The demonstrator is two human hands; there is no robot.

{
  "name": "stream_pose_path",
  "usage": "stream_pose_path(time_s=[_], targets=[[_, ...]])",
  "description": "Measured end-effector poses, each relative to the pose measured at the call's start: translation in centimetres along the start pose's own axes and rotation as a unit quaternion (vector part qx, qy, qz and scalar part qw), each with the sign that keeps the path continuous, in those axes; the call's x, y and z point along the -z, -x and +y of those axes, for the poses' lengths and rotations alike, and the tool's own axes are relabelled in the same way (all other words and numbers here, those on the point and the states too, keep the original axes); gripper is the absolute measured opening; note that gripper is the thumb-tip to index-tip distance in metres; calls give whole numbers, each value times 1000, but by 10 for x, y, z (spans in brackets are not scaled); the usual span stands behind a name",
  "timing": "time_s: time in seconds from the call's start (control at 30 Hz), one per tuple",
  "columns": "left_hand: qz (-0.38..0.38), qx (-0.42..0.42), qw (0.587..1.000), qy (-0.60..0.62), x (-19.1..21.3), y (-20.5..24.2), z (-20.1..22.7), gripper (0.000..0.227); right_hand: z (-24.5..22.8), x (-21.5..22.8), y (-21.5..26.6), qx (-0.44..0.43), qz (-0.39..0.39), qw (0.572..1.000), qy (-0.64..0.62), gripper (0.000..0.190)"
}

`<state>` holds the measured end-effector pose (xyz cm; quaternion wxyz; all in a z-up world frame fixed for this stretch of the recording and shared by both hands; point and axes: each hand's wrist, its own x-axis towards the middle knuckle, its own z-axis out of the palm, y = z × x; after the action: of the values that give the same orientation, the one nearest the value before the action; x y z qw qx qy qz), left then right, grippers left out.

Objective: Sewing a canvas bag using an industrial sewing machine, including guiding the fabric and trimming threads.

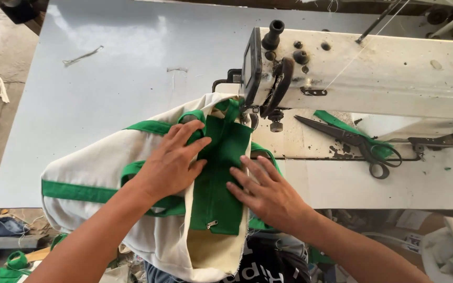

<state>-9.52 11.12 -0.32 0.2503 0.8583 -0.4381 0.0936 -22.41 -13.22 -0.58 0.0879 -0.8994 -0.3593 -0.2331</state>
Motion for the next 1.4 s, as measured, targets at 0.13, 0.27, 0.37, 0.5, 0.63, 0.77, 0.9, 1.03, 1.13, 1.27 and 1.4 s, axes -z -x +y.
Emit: stream_pose_path(time_s=[0.13,0.27,0.37,0.5,0.63,0.77,0.9,1.03,1.13,1.27,1.4], targets=[[-146,-25,965,-219,24,-29,23,27,2,1,5,-22,-76,997,-17,44],[-142,-283,921,-227,21,-74,47,18,2,-6,1,17,-123,988,-91,48],[-268,-184,924,-202,4,-74,11,45,4,-10,3,36,-143,984,-105,41],[-299,-89,926,-211,-1,-50,-10,70,11,-12,13,38,-135,982,-128,45],[-350,-64,918,-176,3,-60,-6,78,14,-7,18,-4,-122,987,-103,75],[-324,-172,899,-237,16,-69,25,68,27,-21,16,-85,-54,995,-25,29],[-128,-199,964,-117,-49,-46,-14,37,28,-38,11,-211,-7,974,-85,25],[-55,-184,978,-80,-52,-32,-19,33,28,-37,-3,-413,-34,899,-141,15],[-61,-174,982,-49,-42,-22,-17,40,23,-29,-6,-457,-56,879,-121,10],[-69,-165,982,-53,-35,-28,-18,47,18,-36,-9,-484,-81,870,-49,25],[-73,-170,978,-95,-49,-34,-21,45,8,-42,-31,-482,-55,874,-30,24]])
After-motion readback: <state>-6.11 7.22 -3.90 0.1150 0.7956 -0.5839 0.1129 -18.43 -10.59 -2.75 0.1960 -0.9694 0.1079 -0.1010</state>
